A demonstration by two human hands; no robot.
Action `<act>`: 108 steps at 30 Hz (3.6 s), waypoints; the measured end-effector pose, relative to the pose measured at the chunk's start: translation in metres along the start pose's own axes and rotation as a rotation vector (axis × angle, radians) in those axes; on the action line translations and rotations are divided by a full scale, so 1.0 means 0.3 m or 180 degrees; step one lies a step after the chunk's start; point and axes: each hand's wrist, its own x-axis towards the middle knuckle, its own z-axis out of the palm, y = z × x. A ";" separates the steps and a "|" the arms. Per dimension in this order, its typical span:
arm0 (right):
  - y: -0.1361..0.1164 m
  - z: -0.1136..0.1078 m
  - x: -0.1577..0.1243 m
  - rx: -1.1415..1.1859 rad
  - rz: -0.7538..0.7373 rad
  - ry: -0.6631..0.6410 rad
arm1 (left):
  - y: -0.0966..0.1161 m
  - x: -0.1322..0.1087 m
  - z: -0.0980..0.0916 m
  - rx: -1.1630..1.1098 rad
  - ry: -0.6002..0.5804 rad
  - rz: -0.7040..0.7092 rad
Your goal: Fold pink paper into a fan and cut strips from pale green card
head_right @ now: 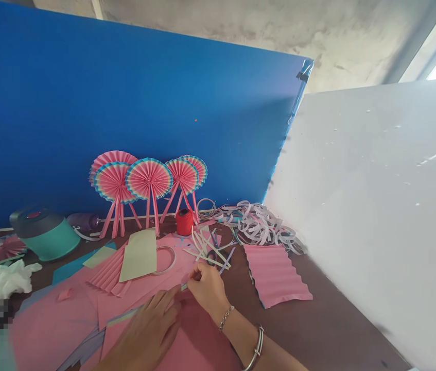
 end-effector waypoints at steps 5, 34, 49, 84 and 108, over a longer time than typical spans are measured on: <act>-0.002 -0.001 -0.002 -0.0101 -0.0026 0.0009 | 0.004 0.010 0.004 0.0088 0.0048 0.0153; 0.014 0.006 -0.001 -0.1012 -0.0463 -0.0094 | 0.011 0.021 0.004 0.0258 -0.0115 0.0111; 0.011 -0.059 -0.004 -0.1390 -0.0544 0.0185 | -0.005 0.024 0.035 0.0258 0.0054 0.0171; -0.028 -0.066 -0.012 -0.0036 -0.1747 -0.0143 | -0.101 0.037 0.047 -0.0247 0.1656 -0.0457; 0.098 -0.160 0.113 -0.2320 -0.0363 0.0874 | -0.101 0.032 0.065 -0.0554 0.1506 -0.0359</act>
